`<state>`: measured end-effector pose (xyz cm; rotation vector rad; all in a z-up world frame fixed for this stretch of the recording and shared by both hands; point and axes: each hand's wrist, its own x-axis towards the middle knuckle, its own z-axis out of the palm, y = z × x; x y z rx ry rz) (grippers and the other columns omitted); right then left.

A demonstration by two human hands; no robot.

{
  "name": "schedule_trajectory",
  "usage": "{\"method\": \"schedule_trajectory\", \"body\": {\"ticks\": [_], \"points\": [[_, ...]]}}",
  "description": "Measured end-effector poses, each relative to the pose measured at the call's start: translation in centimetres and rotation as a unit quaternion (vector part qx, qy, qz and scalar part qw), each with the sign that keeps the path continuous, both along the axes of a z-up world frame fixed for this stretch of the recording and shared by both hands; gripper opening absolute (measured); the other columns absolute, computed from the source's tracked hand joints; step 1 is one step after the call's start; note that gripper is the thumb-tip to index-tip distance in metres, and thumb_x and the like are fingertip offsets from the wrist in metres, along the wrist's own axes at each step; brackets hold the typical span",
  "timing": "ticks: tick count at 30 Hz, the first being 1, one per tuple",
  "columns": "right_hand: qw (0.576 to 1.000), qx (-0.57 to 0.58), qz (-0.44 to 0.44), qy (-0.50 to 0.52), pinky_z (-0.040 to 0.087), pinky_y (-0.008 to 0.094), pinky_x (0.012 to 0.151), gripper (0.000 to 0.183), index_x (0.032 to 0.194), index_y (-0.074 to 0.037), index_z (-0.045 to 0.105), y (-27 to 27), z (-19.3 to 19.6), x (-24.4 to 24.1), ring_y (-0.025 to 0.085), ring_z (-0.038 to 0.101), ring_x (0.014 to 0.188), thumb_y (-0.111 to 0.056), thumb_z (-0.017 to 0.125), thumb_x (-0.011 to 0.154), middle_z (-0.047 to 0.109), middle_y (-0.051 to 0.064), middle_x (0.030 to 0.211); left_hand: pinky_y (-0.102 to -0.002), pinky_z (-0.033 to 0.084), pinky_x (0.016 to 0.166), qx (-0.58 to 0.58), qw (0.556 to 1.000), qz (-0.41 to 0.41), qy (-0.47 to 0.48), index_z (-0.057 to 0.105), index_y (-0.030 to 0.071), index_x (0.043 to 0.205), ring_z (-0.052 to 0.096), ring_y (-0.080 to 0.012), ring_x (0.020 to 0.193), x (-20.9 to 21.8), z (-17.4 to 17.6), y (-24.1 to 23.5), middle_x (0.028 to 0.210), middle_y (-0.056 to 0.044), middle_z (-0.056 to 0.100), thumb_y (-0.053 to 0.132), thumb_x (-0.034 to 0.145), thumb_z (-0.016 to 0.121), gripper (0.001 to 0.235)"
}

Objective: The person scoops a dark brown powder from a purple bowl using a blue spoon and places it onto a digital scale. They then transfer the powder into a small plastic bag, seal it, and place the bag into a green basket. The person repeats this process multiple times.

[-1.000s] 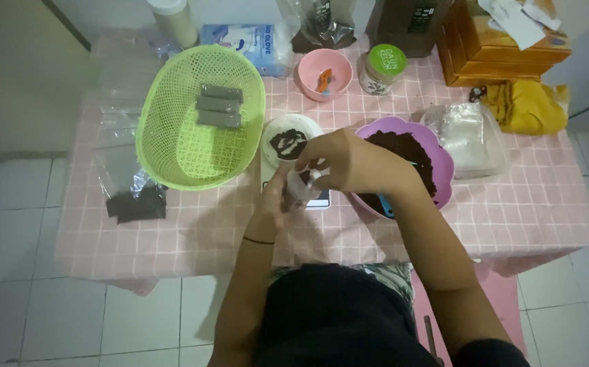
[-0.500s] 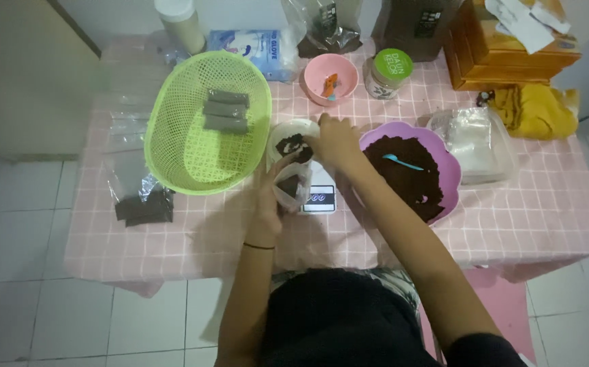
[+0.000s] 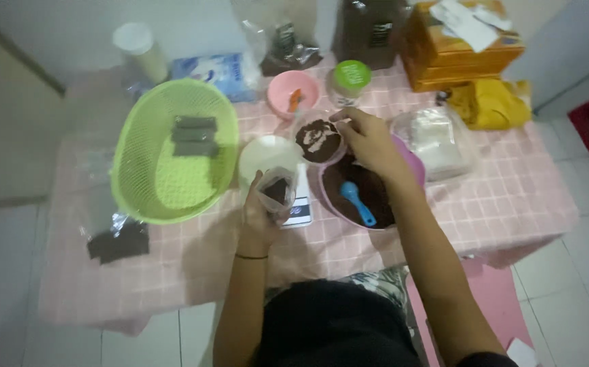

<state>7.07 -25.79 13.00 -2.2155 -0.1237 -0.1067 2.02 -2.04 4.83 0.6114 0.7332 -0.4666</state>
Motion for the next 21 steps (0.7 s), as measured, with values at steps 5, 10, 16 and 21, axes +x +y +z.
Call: {"method": "schedule_trajectory", "body": {"ticks": [5,10,16,21], "points": [[0.996,0.019,-0.084,-0.018,0.051,0.037,0.075,0.028,0.125,-0.014,0.070,-7.3,-0.8,-2.5,0.024,0.063,0.063,-0.013,0.055,0.101,0.062,0.010,0.064,-0.024,0.036,0.027,-0.040,0.987,-0.084,-0.128,0.070,0.015,0.091,0.055,-0.0200,0.048,2.1,-5.1,-4.9,0.080,-0.011,0.070,0.067,0.086,0.067,0.052],[0.961,0.058,-0.234,-0.132,0.051,0.032,0.069,0.026,0.129,-0.016,0.063,-12.0,-3.6,-4.1,0.020,0.063,0.054,-0.015,0.057,0.104,0.058,0.002,0.054,-0.025,0.034,0.025,0.014,0.979,-0.132,-0.156,0.063,0.016,0.077,0.052,-0.0189,0.034,0.6,2.2,-8.7,0.061,-0.011,0.066,0.065,0.091,0.056,0.052],[0.929,0.055,-0.317,-0.181,0.049,0.034,0.063,0.029,0.134,-0.003,0.056,-14.4,-7.1,-4.4,0.023,0.063,0.054,-0.010,0.056,0.106,0.060,0.008,0.058,-0.031,0.035,0.022,0.016,0.977,-0.141,-0.159,0.065,0.014,0.081,0.052,-0.0260,0.030,1.4,0.9,-11.1,0.060,-0.014,0.065,0.065,0.089,0.047,0.055],[0.929,0.101,-0.319,-0.158,0.047,0.029,0.059,0.024,0.129,-0.015,0.062,-15.0,-9.1,-3.7,0.019,0.062,0.050,-0.014,0.054,0.107,0.060,0.002,0.053,-0.034,0.032,0.019,-0.057,0.957,-0.151,-0.242,0.062,0.006,0.085,0.047,-0.0296,0.027,1.0,4.6,-10.8,0.057,-0.021,0.060,0.060,0.093,0.046,0.057]]}}
